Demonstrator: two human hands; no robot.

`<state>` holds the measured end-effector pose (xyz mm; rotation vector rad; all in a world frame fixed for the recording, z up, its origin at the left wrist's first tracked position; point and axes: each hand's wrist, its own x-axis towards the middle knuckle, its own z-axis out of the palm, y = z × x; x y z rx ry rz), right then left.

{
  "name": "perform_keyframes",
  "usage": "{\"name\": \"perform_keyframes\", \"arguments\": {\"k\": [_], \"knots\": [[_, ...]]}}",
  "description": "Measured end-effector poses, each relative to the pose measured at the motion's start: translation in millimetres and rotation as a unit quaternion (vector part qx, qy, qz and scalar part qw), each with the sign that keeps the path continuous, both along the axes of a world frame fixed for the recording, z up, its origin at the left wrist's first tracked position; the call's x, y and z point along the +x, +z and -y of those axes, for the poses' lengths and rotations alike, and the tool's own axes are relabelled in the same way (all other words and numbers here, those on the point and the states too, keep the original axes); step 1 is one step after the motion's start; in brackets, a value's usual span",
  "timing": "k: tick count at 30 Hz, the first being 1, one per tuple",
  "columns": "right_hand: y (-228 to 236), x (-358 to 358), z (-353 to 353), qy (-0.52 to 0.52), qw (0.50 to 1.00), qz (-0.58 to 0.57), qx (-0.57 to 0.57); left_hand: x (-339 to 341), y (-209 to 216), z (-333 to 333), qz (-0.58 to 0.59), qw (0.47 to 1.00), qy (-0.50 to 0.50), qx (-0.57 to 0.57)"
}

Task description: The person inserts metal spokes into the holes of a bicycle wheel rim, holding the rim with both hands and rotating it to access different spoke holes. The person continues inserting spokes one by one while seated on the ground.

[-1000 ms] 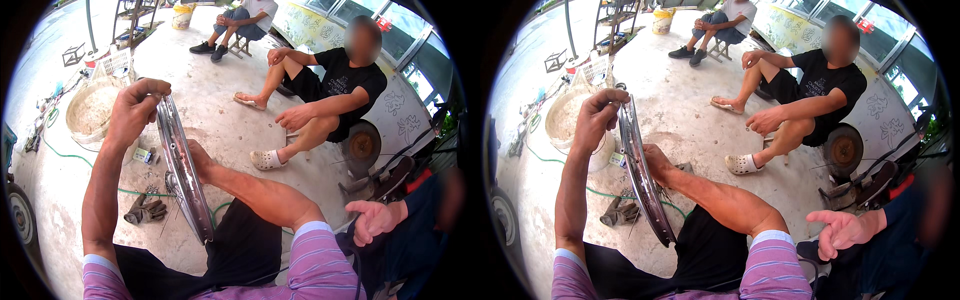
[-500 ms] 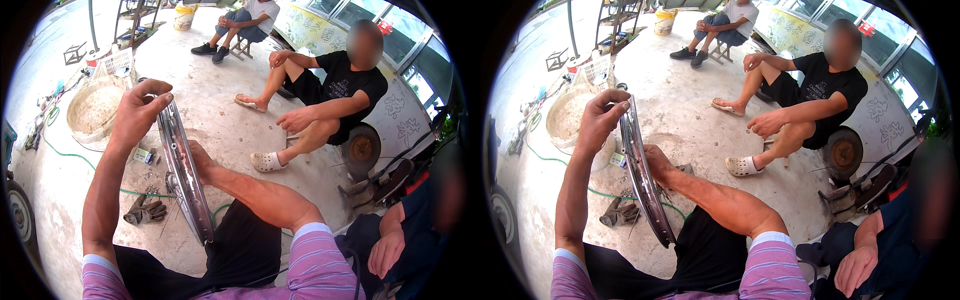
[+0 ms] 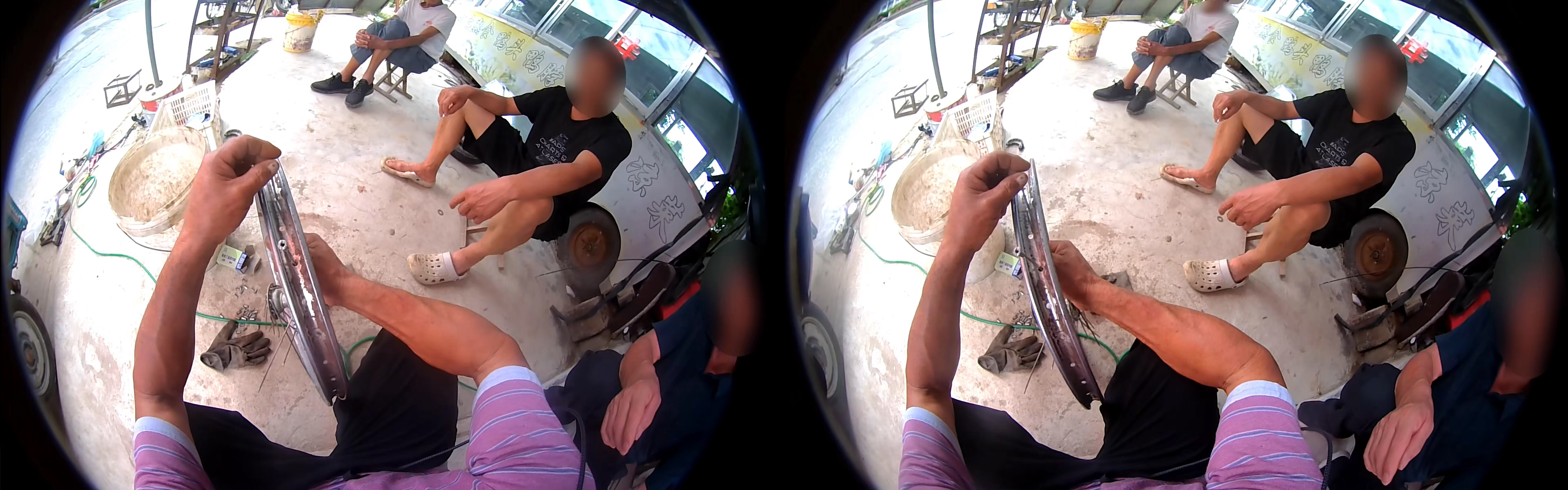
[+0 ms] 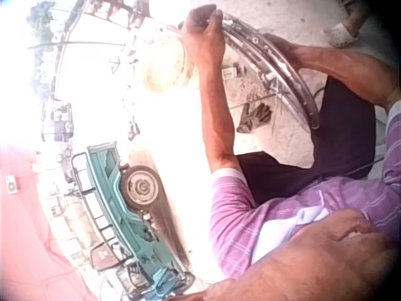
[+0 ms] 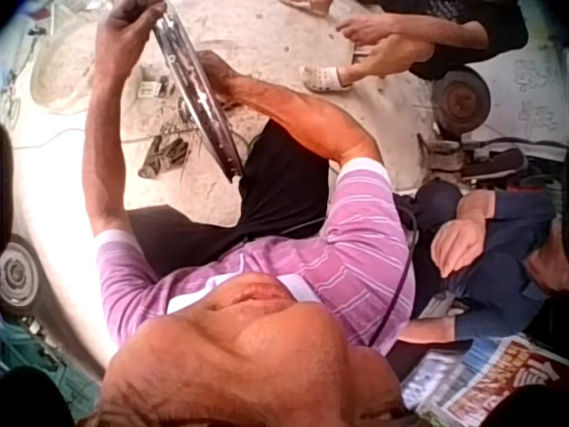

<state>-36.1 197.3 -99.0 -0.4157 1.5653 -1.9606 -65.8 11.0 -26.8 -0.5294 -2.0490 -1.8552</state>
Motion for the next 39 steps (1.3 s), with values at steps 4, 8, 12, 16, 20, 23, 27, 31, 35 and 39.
{"name": "perform_keyframes", "arguments": {"k": [4, 8, 12, 16, 20, 23, 27, 31, 35, 39], "knots": [[-4.9, -0.9, 1.3, -0.014, 1.0, 0.006, -0.014, 5.0, 5.3, -0.8, 0.029, 0.999, -0.019, 0.015], [1.0, 3.3, 6.0, -0.039, 0.998, 0.028, -0.039, 7.1, 6.8, -0.6, 0.031, 0.999, -0.014, 0.007], [-2.0, 2.3, 4.8, -0.023, 0.996, 0.049, -0.074, 12.2, 9.3, -1.9, 0.061, 0.998, -0.01, -0.019], [-23.7, -8.4, 2.2, 0.005, 0.994, 0.082, -0.073, 18.3, 10.1, -6.0, 0.048, 0.997, -0.008, -0.063], [-27.0, -11.7, 4.7, 0.0, 0.993, 0.093, -0.073, 17.7, 4.1, -9.7, 0.014, 0.996, 0.01, -0.083], [-41.0, -16.7, 7.3, -0.016, 0.996, 0.045, -0.082, 15.7, 1.2, -13.4, 0.006, 0.998, 0.0, -0.065], [-34.9, -8.7, 17.1, -0.039, 0.999, 0.017, -0.001, 14.7, -6.1, -5.1, -0.018, 0.995, -0.011, -0.095], [-44.3, -6.1, 25.0, -0.06, 0.989, 0.125, -0.049, 18.1, -11.2, -5.6, -0.044, 0.992, 0.008, -0.122], [-60.8, -6.5, 22.0, 0.037, 0.995, -0.09, -0.007, 19.8, -14.0, 6.1, -0.056, 0.99, -0.01, -0.133], [-63.7, -13.7, 14.2, 0.075, 0.995, -0.048, 0.034, 18.4, -22.1, 12.3, -0.043, 0.995, -0.062, -0.058]]}}
